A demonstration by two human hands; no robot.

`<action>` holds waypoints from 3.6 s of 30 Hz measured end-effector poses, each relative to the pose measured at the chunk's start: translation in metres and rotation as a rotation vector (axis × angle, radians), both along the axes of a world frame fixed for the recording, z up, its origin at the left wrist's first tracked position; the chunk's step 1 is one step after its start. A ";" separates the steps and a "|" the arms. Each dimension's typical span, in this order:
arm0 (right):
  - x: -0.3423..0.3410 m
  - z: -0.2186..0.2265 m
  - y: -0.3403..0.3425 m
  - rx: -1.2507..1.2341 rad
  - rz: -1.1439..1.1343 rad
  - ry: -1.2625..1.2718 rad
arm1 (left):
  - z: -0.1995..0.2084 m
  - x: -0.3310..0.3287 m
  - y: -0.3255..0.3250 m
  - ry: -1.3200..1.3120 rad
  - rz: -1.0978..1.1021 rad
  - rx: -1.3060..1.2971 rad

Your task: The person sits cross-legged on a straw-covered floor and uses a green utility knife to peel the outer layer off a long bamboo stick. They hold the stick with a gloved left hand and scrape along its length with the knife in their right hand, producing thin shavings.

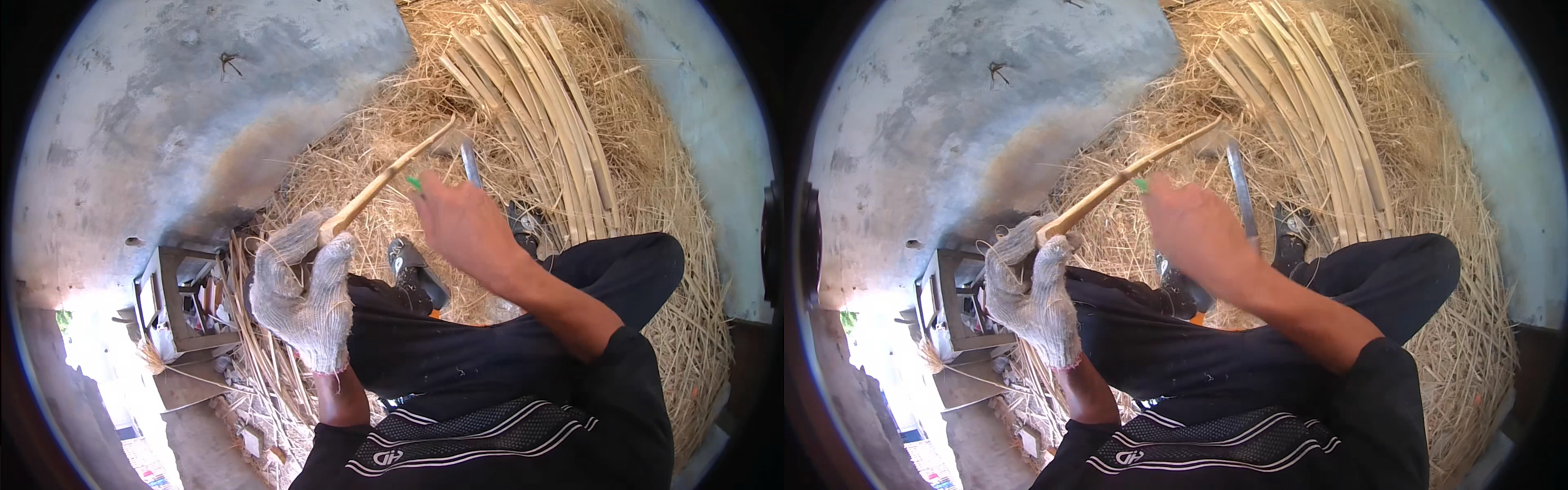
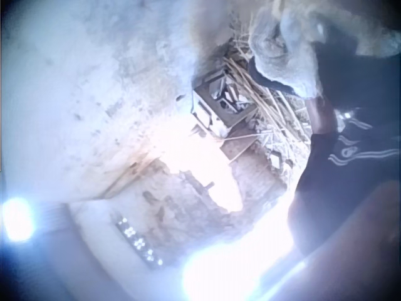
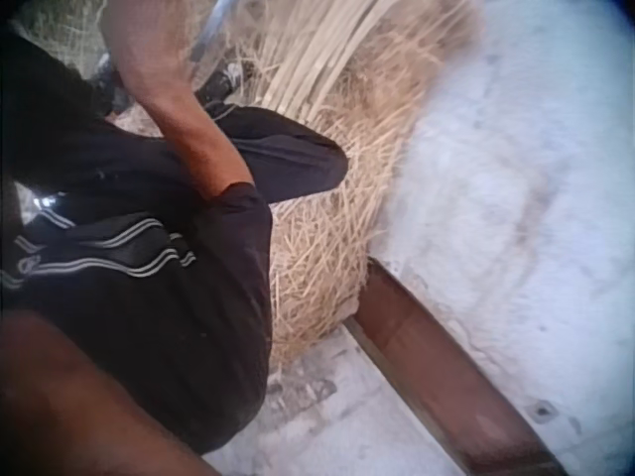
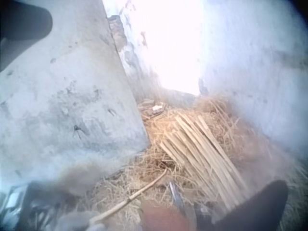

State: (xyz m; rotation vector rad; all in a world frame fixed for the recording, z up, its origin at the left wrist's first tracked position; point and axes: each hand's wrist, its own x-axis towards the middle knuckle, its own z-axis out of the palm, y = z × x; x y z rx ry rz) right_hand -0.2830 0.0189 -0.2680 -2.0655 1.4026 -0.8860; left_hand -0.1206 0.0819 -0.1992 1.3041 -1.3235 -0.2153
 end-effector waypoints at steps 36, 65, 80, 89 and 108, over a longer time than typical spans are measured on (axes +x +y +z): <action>0.019 -0.024 -0.014 0.081 -0.046 -0.058 | 0.003 -0.015 -0.014 0.121 0.141 -0.010; 0.050 0.016 -0.008 -0.113 0.135 0.042 | 0.001 0.023 -0.015 0.080 0.166 0.020; 0.013 -0.019 -0.026 -0.030 0.063 -0.024 | 0.015 0.006 -0.022 -0.066 0.136 0.064; 0.033 -0.001 -0.010 -0.034 0.167 -0.105 | 0.007 0.014 -0.018 -0.043 0.106 0.019; 0.084 -0.012 -0.008 -0.190 0.090 0.079 | -0.005 0.058 -0.002 0.029 0.149 0.117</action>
